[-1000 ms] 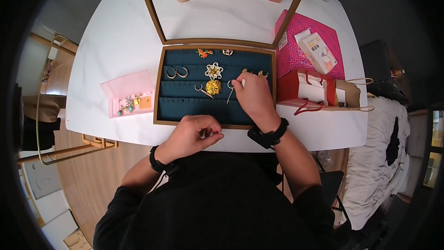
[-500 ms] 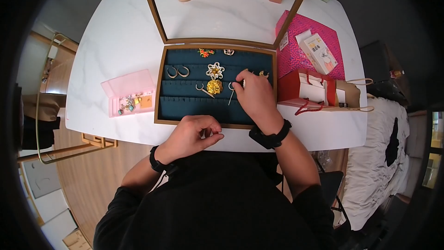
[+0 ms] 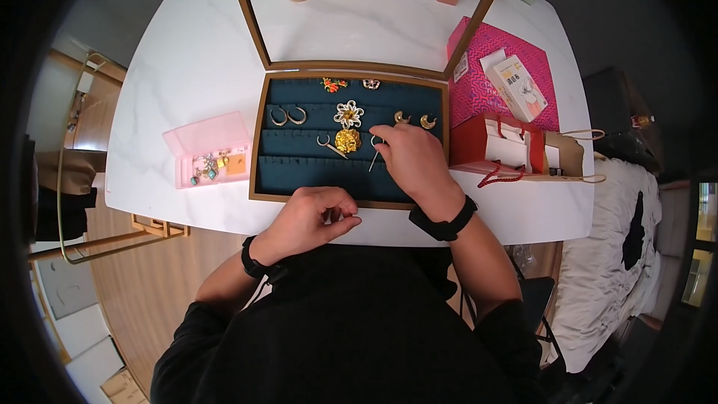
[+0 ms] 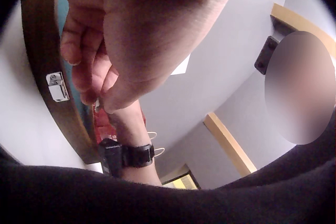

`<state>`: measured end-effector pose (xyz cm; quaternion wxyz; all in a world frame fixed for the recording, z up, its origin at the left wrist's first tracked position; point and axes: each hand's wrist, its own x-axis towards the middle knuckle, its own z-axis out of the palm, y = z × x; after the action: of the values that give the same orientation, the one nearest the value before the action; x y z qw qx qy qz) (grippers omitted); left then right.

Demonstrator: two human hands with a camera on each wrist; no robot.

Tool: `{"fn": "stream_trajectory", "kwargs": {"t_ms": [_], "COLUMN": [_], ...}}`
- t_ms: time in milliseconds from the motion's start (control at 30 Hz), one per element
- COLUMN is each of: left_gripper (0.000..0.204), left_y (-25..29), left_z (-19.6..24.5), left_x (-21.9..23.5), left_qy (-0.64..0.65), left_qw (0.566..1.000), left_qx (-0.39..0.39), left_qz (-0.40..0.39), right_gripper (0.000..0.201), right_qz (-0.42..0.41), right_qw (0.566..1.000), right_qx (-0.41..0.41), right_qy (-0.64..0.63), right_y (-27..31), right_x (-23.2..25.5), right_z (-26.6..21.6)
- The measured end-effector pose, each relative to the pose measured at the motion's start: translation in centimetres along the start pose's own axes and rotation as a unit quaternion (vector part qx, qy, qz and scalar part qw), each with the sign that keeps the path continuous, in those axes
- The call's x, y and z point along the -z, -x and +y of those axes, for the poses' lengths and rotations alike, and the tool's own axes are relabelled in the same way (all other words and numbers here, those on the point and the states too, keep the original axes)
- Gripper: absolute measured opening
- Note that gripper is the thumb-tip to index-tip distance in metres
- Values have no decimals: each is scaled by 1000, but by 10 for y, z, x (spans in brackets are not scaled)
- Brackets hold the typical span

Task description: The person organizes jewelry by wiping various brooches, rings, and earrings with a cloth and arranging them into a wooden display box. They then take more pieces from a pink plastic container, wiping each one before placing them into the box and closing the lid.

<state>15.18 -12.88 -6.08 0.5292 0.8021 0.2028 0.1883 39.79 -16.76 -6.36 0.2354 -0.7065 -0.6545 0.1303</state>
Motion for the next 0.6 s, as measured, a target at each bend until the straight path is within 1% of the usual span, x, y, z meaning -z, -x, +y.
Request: {"fn": "stream_trajectory", "kwargs": {"t_ms": [167, 367, 600], "left_gripper": [13, 13, 13], "left_y": [1, 0, 0], "left_z": [-1, -3, -4], "left_x": [0, 0, -1], "left_qy": [1, -2, -5], "left_qw": [1000, 1000, 1000], "left_qx": [1, -2, -4], "left_qz": [0, -2, 0], "right_gripper": [28, 26, 24], "right_qz": [2, -14, 10], "right_qw": [1000, 1000, 1000], "right_qx": [-5, 6, 13], "right_qy": [-7, 25, 19], "right_y": [3, 7, 1], "right_x": [6, 3, -1], "right_z": [-6, -1, 6]}}
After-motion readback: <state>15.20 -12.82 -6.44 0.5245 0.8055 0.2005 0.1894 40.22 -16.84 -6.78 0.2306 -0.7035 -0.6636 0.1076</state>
